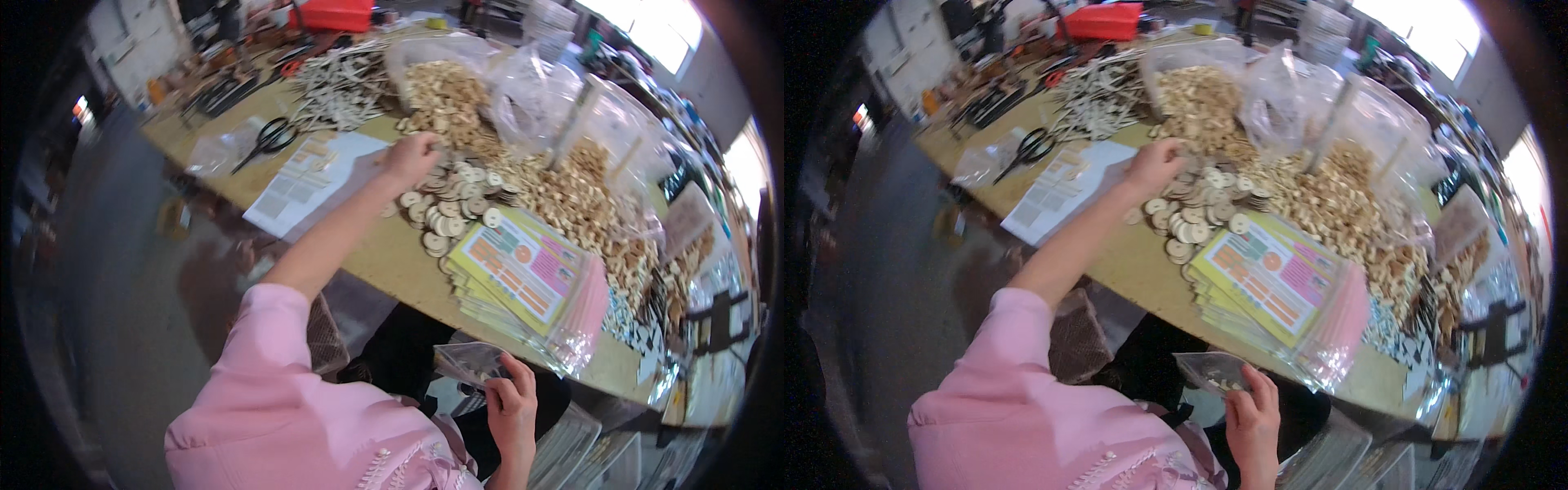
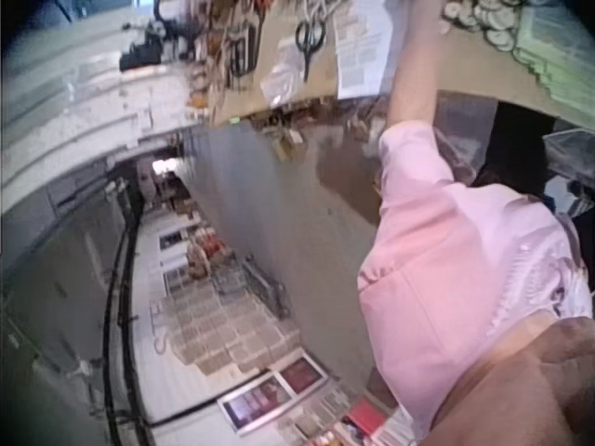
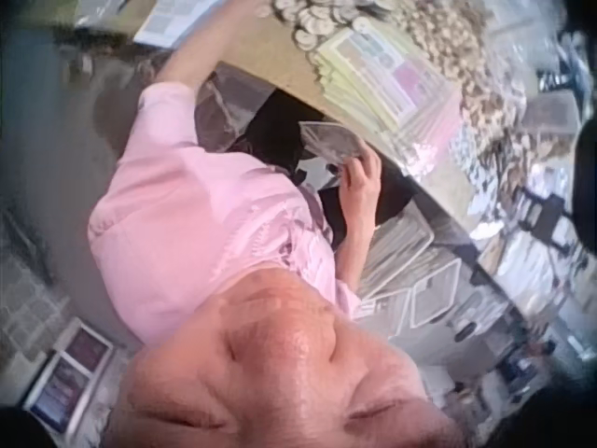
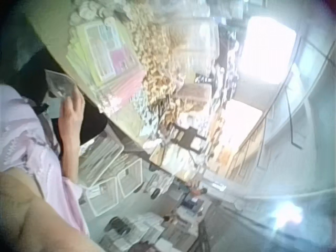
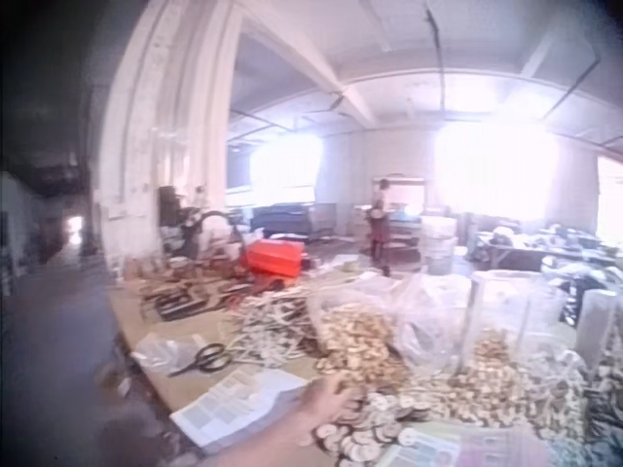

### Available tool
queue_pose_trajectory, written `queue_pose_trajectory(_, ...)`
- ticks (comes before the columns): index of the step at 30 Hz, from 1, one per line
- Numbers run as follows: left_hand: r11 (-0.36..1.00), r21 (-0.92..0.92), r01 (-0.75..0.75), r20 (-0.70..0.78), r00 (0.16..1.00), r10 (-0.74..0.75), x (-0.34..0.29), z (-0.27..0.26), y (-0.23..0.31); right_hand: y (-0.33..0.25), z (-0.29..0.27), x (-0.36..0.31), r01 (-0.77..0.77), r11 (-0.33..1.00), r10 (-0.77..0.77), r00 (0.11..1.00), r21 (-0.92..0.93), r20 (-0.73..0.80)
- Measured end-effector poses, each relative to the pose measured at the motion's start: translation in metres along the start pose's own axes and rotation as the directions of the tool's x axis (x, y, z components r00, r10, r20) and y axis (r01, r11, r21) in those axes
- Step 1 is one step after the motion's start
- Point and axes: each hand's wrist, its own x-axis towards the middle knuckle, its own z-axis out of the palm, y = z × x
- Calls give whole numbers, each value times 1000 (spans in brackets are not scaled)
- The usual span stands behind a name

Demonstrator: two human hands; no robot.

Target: The person assembles small craft kits by placing wooden pieces, stickers, and plastic bags into clear zip-top bags. They repeatedly pick up items from the table, open bags, insert contents, and place the completed bags into a white basket.

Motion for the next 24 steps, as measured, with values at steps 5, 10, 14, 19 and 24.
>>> queue_pose_trajectory(5, 998, -62, 30, 85, 996, -24, 15, -4, -23, 5, 0, 1, 12, 999, -11, 1000, 33, -29)
queue_pose_trajectory(10, 999, 32, -27, 92, 995, 24, 18, -2, -21, 5, -2, 2, 9, 1000, -8, 1000, 17, -29)
queue_pose_trajectory(14, 993, -117, 17, 127, 992, -2, 12, -4, -19, 7, 0, 1, 20, 999, -20, 1000, 26, -23)
queue_pose_trajectory(19, 984, -174, -34, 179, 982, 66, -10, 1, 15, 7, 0, 2, -18, 1000, 18, 1000, 16, -5)
queue_pose_trajectory(24, 983, -168, 69, 281, 959, -19, -17, -4, 10, -1, 0, 3, -36, 999, 36, 999, 29, -12)
